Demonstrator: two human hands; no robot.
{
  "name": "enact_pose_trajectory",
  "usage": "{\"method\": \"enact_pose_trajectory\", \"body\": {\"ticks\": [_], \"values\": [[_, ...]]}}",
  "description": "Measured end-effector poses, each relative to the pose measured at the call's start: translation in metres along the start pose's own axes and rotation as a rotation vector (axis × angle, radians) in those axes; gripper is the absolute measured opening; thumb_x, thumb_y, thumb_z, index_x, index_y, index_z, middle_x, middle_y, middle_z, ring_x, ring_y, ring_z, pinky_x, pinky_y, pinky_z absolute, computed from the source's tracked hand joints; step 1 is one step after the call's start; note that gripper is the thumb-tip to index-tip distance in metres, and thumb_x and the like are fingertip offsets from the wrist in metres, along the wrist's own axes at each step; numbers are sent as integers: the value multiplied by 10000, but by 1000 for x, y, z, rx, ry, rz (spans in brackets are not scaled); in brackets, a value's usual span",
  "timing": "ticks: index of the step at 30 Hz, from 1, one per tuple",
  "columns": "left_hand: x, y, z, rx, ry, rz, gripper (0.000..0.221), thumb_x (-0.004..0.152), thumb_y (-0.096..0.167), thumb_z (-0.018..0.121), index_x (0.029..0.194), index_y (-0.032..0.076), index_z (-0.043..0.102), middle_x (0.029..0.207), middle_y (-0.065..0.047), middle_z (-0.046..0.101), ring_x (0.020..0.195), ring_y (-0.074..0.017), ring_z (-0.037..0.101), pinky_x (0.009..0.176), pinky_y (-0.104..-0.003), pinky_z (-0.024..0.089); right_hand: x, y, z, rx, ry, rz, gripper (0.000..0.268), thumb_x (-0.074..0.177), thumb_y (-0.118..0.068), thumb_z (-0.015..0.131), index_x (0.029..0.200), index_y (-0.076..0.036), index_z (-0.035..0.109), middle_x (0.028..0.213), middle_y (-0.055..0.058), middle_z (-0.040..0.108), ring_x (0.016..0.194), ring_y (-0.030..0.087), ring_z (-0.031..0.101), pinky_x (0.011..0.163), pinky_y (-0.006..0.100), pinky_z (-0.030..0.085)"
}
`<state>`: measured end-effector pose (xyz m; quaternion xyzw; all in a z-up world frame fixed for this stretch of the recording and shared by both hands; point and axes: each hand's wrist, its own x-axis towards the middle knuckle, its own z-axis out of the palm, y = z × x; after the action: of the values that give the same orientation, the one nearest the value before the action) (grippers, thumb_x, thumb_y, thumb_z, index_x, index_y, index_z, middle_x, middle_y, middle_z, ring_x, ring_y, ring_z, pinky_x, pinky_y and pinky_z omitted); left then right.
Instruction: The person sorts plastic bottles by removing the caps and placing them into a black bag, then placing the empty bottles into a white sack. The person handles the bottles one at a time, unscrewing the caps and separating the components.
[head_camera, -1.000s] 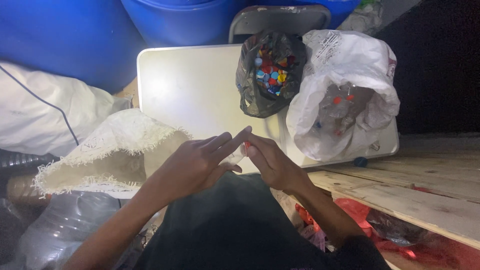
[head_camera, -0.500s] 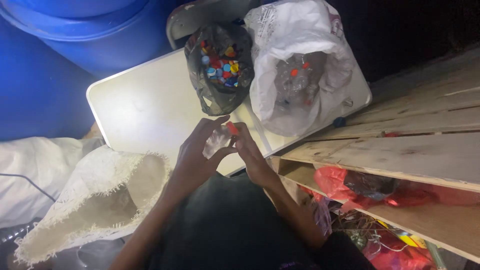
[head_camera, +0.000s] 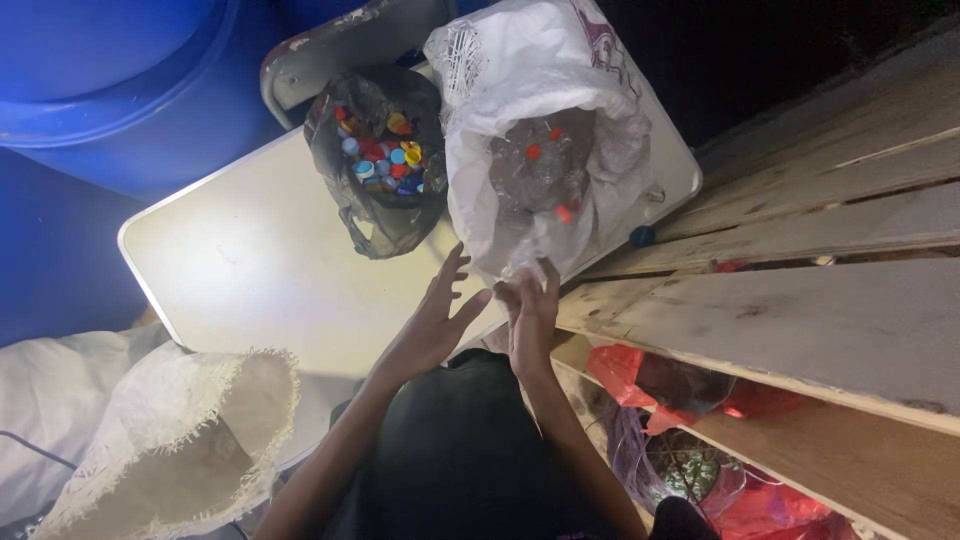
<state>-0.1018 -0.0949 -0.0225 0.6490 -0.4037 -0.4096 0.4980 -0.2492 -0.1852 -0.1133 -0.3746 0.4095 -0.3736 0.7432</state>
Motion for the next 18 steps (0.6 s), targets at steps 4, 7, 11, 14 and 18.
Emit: {"method": "enact_pose_trajectory", "body": {"ticks": [4,7,11,14,18], "values": [[-14,-11,-21,-56,-26,-271,562,1002,362,574,1467,60,485,1373,-135,629,1193,-245,642,957,-389,535,90,-8,2,-33,352,-84,484,1026,-176,562,1488,-130,426,1328,133,553,889,210,592,786,335,530],[-31,-32,-40,-66,33,-273,497,1032,364,513,1424,60,551,1264,-120,694,1133,-222,681,961,-369,542,175,9,2,-214,400,-324,510,941,-119,568,1445,-98,490,1398,152,520,1097,247,596,821,377,508],[-61,-52,-54,-159,241,-383,480,1035,364,482,1386,58,596,1202,-116,727,1051,-220,709,876,-362,552,276,55,-6,-1005,0,-418,443,1055,-188,569,1446,19,556,1456,256,503,1349,409,509,1144,470,395],[-86,-63,-64,-207,378,-429,476,1029,363,487,1372,55,609,1186,-119,731,1033,-221,711,863,-361,553,271,56,10,-892,-147,-460,443,1029,-154,523,1425,35,581,1441,247,581,1351,378,543,1157,460,393],[-124,-66,-78,-228,556,-486,475,1031,374,478,1366,64,612,1190,-109,727,1041,-208,713,867,-352,553,179,24,40,-643,-67,-441,364,1047,-124,510,1364,20,618,1364,191,667,1285,301,619,1134,392,412]]}}
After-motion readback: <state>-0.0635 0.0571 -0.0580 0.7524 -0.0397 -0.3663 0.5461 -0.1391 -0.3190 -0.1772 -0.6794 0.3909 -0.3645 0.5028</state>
